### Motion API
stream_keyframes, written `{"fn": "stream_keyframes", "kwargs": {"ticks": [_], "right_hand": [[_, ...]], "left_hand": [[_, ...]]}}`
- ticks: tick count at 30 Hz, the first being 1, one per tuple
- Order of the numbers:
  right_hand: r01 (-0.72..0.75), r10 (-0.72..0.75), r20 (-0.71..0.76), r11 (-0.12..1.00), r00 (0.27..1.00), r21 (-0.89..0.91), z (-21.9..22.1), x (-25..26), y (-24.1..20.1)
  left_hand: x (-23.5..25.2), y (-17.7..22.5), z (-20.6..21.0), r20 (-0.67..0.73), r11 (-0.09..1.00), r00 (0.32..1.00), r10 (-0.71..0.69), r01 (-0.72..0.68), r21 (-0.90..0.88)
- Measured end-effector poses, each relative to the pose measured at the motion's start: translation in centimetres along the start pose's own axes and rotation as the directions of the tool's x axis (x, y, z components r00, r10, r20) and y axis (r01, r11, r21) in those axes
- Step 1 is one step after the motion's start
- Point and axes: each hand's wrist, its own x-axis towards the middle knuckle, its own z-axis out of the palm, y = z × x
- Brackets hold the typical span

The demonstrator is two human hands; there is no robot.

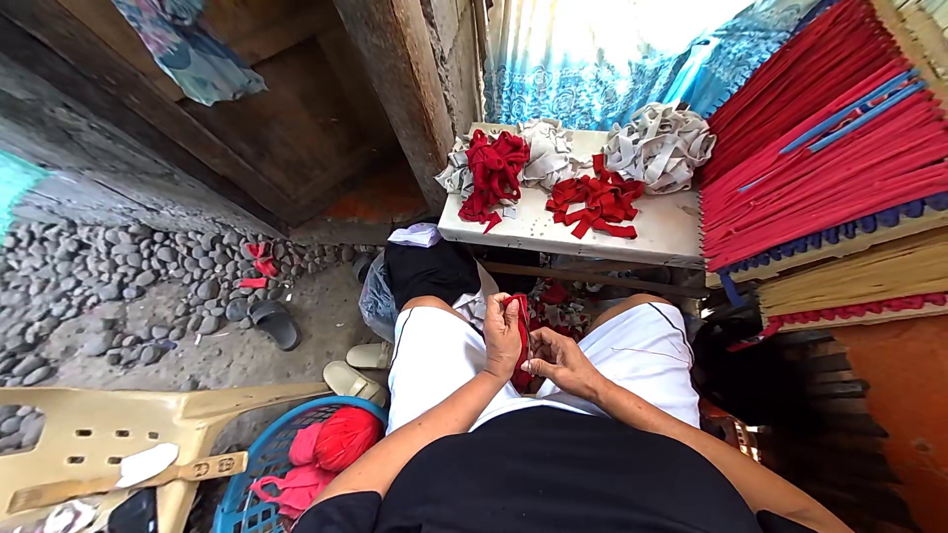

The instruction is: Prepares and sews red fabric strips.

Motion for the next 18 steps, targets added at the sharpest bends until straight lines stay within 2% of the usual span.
{"fn": "stream_keyframes", "kwargs": {"ticks": [6, 10, 18], "right_hand": [[-0.001, 0.001, -0.022, 1.0, 1.0, -0.009, -0.18, 0.12, 0.07], [-0.015, 0.015, 0.01, 1.0, 1.0, -0.004, -0.34, 0.07, -0.04], [0.011, -0.012, -0.016, 1.0, 1.0, -0.016, -0.2, 0.24, 0.47]], "left_hand": [[-0.29, -0.04, 0.18, 0.022, 1.0, 1.0, -0.002, 0.003, -0.008], [-0.04, 0.29, -0.01, 0.019, 0.998, 0.999, -0.051, 0.052, -0.03], [-0.16, 0.07, -0.05, 0.053, 0.999, 0.998, -0.032, 0.032, -0.004]]}}
